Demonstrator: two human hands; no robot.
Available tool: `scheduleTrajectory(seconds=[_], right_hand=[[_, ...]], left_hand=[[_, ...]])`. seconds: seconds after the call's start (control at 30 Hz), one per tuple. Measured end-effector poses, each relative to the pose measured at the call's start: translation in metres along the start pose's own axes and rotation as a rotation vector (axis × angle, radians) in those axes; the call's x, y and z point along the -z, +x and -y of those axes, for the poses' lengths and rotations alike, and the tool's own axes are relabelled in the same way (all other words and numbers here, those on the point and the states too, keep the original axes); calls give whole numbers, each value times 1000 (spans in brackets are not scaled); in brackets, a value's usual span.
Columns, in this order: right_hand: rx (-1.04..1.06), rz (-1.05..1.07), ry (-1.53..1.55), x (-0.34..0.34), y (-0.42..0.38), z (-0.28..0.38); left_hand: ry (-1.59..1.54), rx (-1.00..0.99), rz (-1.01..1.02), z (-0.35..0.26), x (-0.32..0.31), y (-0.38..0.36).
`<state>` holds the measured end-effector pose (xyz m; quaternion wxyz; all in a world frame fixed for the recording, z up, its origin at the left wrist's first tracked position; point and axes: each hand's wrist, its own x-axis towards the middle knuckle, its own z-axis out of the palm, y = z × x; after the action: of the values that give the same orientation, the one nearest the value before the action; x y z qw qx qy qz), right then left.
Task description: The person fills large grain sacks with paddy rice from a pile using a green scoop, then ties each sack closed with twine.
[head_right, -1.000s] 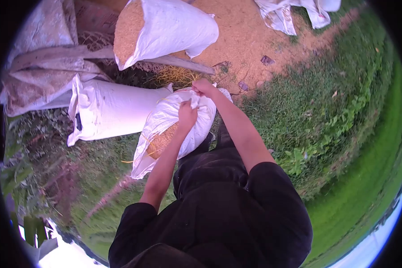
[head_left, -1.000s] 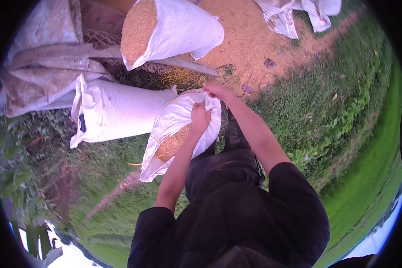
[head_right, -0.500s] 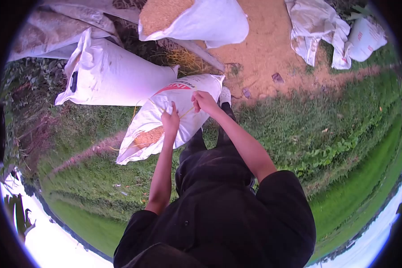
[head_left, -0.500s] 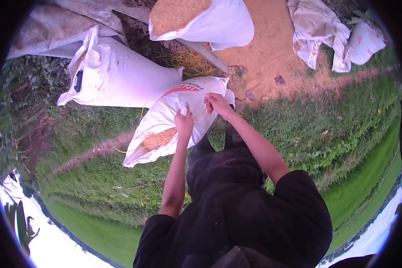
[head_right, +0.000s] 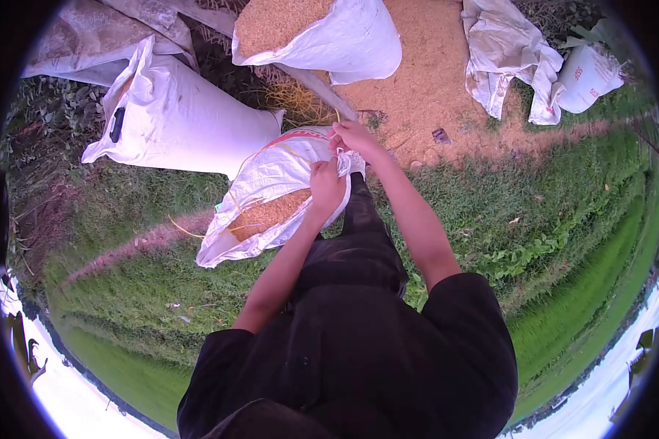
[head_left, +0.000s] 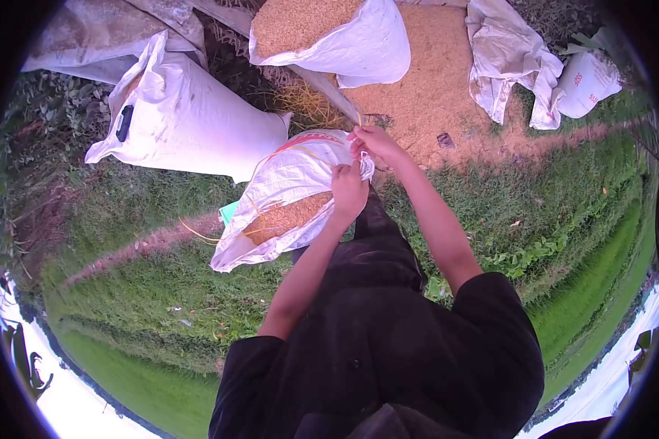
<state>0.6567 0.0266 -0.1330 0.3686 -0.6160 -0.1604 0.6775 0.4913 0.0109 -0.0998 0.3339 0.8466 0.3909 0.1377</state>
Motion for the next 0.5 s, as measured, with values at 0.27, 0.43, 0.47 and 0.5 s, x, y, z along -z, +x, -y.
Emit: scheduleTrajectory(seconds=[0.27,0.43,0.47,0.5], right_hand=[[110,75,360,-41,-6,2],[167,70,354,-50,8,-5],[173,75,342,-49,11,-5],[180,79,328,-49,13,-4]], left_hand=[[144,-65,-50,-4,52,0],[100,-26,-46,4,79,-9],[-224,95,-51,13,82,-11],[-548,214,-56,24,86,-11]])
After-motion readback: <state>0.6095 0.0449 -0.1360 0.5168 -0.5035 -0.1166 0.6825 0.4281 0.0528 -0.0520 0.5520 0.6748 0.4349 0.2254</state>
